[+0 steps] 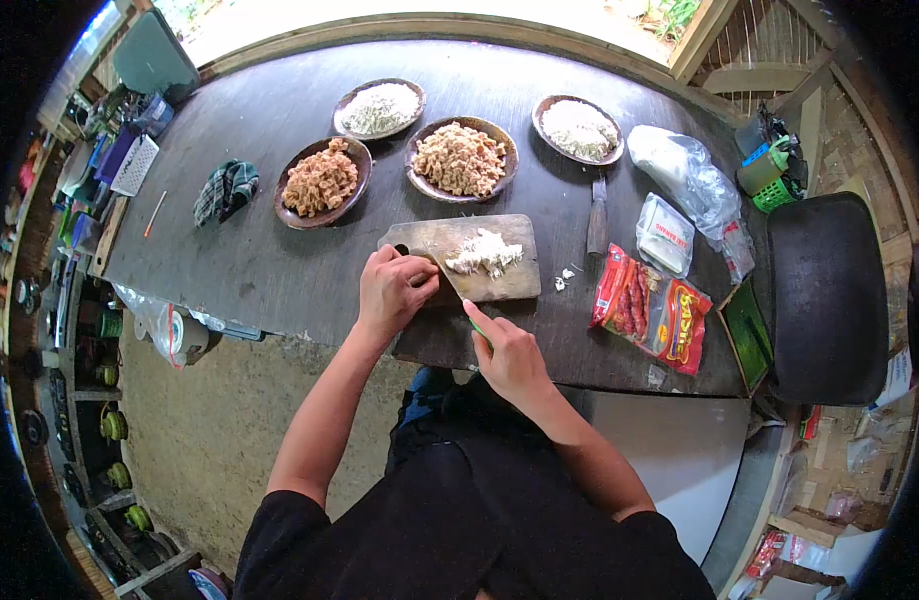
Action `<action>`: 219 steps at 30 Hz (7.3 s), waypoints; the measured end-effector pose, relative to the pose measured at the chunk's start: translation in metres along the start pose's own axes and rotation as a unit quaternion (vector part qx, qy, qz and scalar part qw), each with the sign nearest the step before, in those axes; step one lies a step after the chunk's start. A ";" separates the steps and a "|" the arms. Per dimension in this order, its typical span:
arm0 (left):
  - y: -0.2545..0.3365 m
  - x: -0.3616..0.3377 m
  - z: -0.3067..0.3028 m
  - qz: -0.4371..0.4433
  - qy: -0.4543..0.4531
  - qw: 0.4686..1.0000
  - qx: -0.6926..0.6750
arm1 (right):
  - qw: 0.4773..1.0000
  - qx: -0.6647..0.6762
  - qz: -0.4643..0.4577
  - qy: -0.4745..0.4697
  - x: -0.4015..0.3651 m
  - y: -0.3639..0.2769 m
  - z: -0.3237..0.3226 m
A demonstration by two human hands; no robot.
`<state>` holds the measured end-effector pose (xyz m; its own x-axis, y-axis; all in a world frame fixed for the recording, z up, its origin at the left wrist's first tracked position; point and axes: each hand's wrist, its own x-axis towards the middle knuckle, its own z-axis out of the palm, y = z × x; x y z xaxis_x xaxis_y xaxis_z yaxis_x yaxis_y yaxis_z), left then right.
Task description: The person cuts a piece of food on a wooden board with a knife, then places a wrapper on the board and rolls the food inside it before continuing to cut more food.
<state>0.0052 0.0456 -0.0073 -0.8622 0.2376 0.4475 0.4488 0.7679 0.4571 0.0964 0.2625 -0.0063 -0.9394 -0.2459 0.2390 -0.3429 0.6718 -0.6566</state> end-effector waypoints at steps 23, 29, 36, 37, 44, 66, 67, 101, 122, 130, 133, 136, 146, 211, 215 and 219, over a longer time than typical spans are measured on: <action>0.003 0.002 -0.003 -0.011 0.006 1.000 0.001 | 0.998 -0.053 0.015 -0.018 0.009 -0.003 0.002; 0.003 0.001 -0.002 -0.028 -0.002 0.999 0.016 | 0.999 -0.025 0.024 0.008 0.005 0.001 -0.009; 0.002 0.001 -0.004 -0.025 -0.010 0.999 0.026 | 1.000 -0.003 -0.007 -0.001 -0.001 -0.005 -0.003; 0.003 0.001 -0.003 -0.024 -0.007 0.999 0.024 | 1.000 -0.012 -0.003 -0.003 0.000 -0.005 -0.002; 0.002 0.000 -0.002 -0.033 0.001 0.999 0.032 | 0.999 -0.032 0.006 -0.004 0.010 -0.003 -0.001; 0.008 -0.002 -0.007 0.008 0.027 0.998 0.057 | 0.999 -0.035 0.007 0.004 0.003 0.000 -0.001; 0.008 -0.002 -0.007 0.014 0.032 0.998 0.058 | 0.999 -0.027 0.011 0.018 0.002 0.000 -0.003; 0.006 0.001 -0.006 0.009 0.022 0.998 0.061 | 0.998 -0.067 0.004 -0.010 0.007 -0.007 0.003; 0.005 0.001 -0.008 -0.028 0.004 0.998 0.057 | 0.998 -0.066 0.011 -0.009 0.004 -0.008 -0.002; 0.005 0.000 -0.007 -0.014 0.013 0.998 0.057 | 1.000 -0.020 0.004 -0.013 -0.001 -0.011 -0.002; 0.004 0.001 -0.005 -0.019 0.018 0.998 0.050 | 1.000 -0.028 0.003 -0.005 0.001 -0.008 0.004; 0.007 0.000 -0.006 -0.017 0.020 0.999 0.047 | 0.999 -0.047 0.011 -0.015 0.007 -0.006 0.006; 0.004 -0.001 -0.008 -0.010 -0.011 0.998 0.060 | 1.000 -0.008 0.006 -0.004 -0.003 -0.009 -0.007; -0.035 0.022 -0.015 0.125 -0.080 0.988 -0.047 | 0.987 -0.061 0.139 0.053 -0.013 -0.061 0.038; -0.033 0.021 -0.014 0.122 -0.080 0.988 -0.043 | 0.986 -0.072 0.137 0.062 -0.003 -0.054 0.039; -0.030 0.017 -0.012 0.105 -0.064 0.991 -0.044 | 0.986 -0.061 0.136 0.075 -0.007 -0.051 0.036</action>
<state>-0.0202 0.0191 -0.0040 -0.7674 0.4643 0.4422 0.6358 0.6398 0.4317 0.1200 0.2048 -0.0002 -0.9832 0.0553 0.1742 -0.0663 0.7803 -0.6219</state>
